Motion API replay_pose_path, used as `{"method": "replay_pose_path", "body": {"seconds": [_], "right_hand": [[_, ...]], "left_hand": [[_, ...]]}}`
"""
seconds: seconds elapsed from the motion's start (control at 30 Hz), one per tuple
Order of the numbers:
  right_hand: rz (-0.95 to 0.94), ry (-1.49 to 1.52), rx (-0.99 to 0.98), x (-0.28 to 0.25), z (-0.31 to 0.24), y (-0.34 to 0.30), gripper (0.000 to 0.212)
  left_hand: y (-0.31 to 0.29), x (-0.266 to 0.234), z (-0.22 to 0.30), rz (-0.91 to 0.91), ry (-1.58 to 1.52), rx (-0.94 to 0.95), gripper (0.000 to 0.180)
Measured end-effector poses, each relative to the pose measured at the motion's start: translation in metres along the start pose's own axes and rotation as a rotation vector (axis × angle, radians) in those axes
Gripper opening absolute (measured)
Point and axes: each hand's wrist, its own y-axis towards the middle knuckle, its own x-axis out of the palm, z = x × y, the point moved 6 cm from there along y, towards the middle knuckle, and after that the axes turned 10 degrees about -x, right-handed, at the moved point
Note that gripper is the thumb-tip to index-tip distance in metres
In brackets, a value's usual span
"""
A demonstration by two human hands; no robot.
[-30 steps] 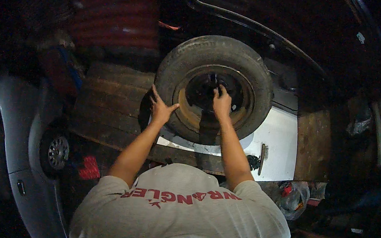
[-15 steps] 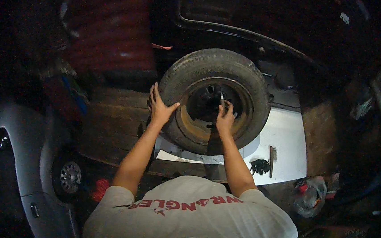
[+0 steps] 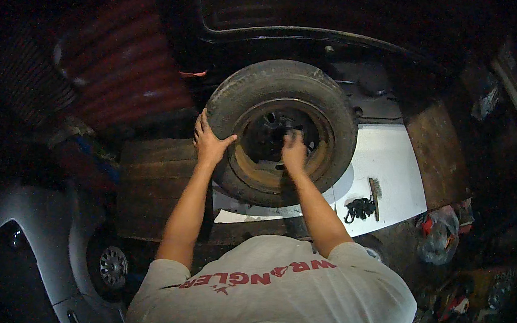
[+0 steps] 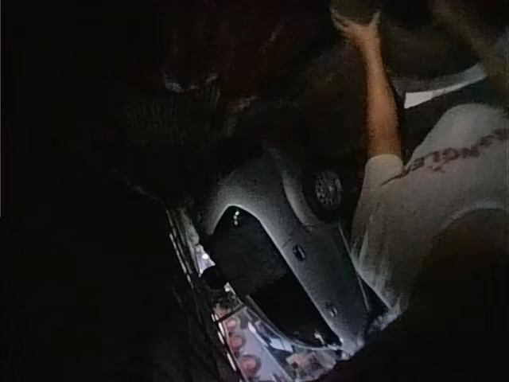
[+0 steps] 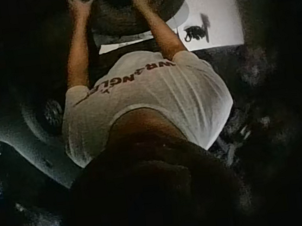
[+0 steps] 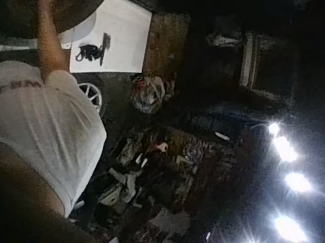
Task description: The person scrubs the inner rim of a car tire with a wire brush, then uses a metal scraper to remove rust and debris from the rim surface. The tire remains on a wooden workbench throughout the process.
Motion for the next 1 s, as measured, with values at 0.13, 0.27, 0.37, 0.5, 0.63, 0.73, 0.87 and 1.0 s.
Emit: {"method": "replay_pose_path", "body": {"seconds": [0.13,0.27,0.37,0.5,0.63,0.73,0.87,1.0], "right_hand": [[-0.236,0.002,-0.050,0.036,-0.032,0.000,0.042],[0.000,0.015,-0.030,-0.006,0.016,0.008,0.042],[0.149,0.090,0.007,-0.012,0.033,0.003,0.038],[0.027,0.125,-0.019,0.012,-0.011,0.007,0.039],[-0.122,-0.120,-0.029,-0.013,0.007,0.015,0.043],[0.018,-0.087,-0.024,-0.013,0.035,0.016,0.046],[-0.089,-0.041,0.000,0.009,-0.005,0.001,0.044],[-0.211,-0.022,-0.047,0.007,-0.011,-0.007,0.039]], "left_hand": [[0.001,-0.002,0.006,-0.044,0.049,-0.032,0.124],[-0.003,-0.006,0.003,-0.029,0.094,-0.042,0.123],[-0.003,-0.001,0.004,-0.013,0.016,0.021,0.122],[-0.001,0.001,0.001,-0.030,0.007,0.013,0.122],[-0.003,-0.005,-0.002,-0.017,0.031,-0.002,0.122],[0.004,0.000,-0.002,-0.017,-0.017,0.017,0.123],[0.001,0.000,-0.001,-0.040,0.015,-0.002,0.118],[-0.005,-0.003,-0.001,-0.047,-0.011,-0.009,0.118]]}}
